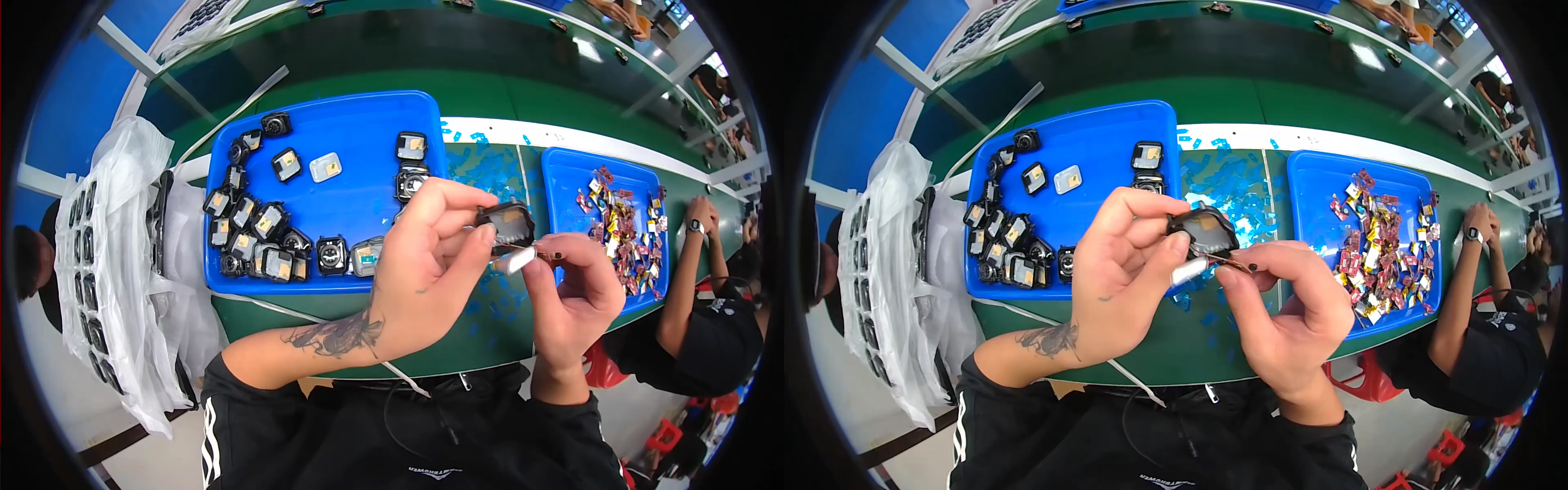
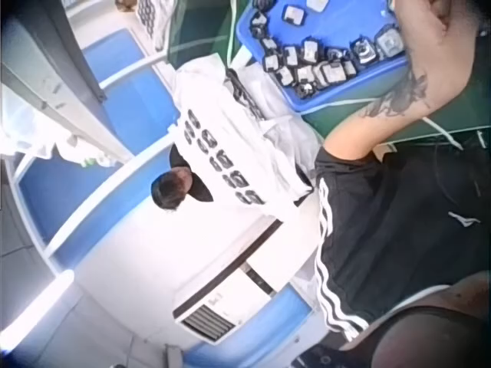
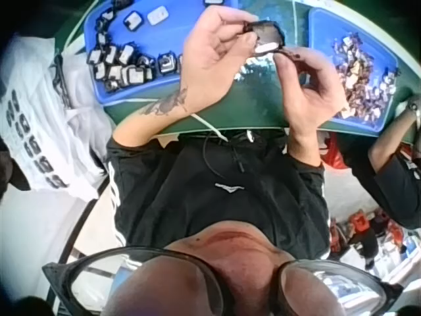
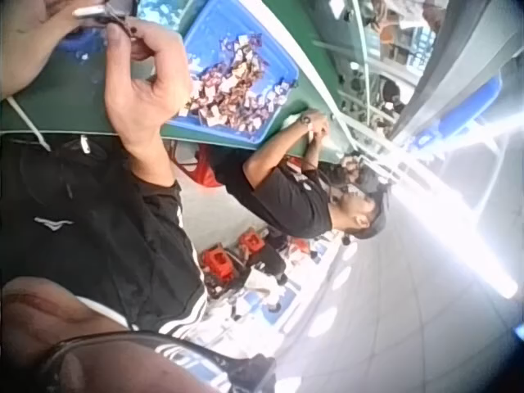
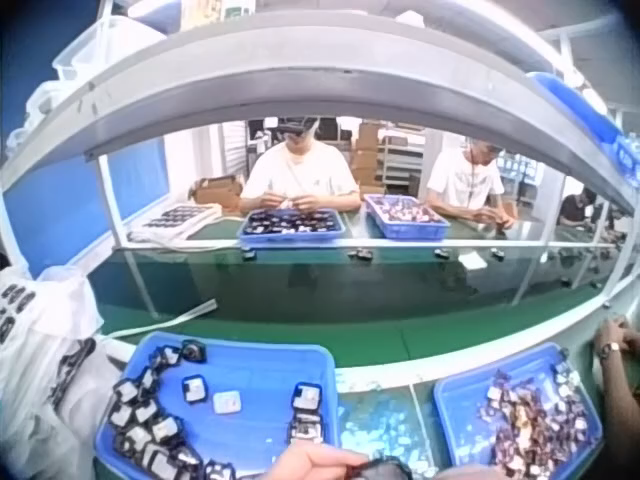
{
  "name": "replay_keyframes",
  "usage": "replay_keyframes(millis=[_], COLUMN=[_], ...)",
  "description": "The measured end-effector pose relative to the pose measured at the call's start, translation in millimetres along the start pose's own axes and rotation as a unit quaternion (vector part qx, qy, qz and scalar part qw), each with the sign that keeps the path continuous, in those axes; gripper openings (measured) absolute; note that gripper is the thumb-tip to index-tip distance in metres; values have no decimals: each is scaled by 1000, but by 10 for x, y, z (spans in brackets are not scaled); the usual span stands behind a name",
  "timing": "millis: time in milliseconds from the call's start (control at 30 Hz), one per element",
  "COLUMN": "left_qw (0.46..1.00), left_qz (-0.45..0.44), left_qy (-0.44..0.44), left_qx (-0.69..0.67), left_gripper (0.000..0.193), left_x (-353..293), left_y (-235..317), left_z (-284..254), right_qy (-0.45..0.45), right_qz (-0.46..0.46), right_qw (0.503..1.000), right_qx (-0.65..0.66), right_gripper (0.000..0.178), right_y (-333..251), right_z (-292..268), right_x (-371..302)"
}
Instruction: Assembling small electronic components, specifically attaching camera modules or similar sensors to a housing.
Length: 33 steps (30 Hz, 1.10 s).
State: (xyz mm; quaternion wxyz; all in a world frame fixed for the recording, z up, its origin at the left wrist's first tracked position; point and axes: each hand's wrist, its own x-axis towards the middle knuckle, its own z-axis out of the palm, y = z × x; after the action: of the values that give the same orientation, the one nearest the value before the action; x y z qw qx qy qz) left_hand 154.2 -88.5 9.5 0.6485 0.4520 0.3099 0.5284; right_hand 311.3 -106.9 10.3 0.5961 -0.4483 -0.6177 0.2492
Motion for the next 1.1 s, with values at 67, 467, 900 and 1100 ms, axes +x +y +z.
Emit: replay_keyframes(millis=[67, 467, 900, 1100], left_qw=[1000, 998, 999, 997], left_qz=[24, -8, 14, -12], left_qy=[17, 55, 39, 45], left_qx=[-8, -32, -24, -56], left_gripper=[23, 26, 23, 21], left_x=[-9, 2, -38, -33], left_y=[-31, -39, -64, -79], left_z=[-9, 3, 18, 17], right_qy=[-15, -9, 54, 15], right_qz=[59, 105, 99, 149], right_qw=[998, 992, 988, 982], right_qx=[3, 67, 108, 113], right_gripper=[14, 17, 35, 40], right_y=[-22, 154, 128, 90], right_z=[21, 127, 235, 211], right_x=[-37, -37, -56, -16])
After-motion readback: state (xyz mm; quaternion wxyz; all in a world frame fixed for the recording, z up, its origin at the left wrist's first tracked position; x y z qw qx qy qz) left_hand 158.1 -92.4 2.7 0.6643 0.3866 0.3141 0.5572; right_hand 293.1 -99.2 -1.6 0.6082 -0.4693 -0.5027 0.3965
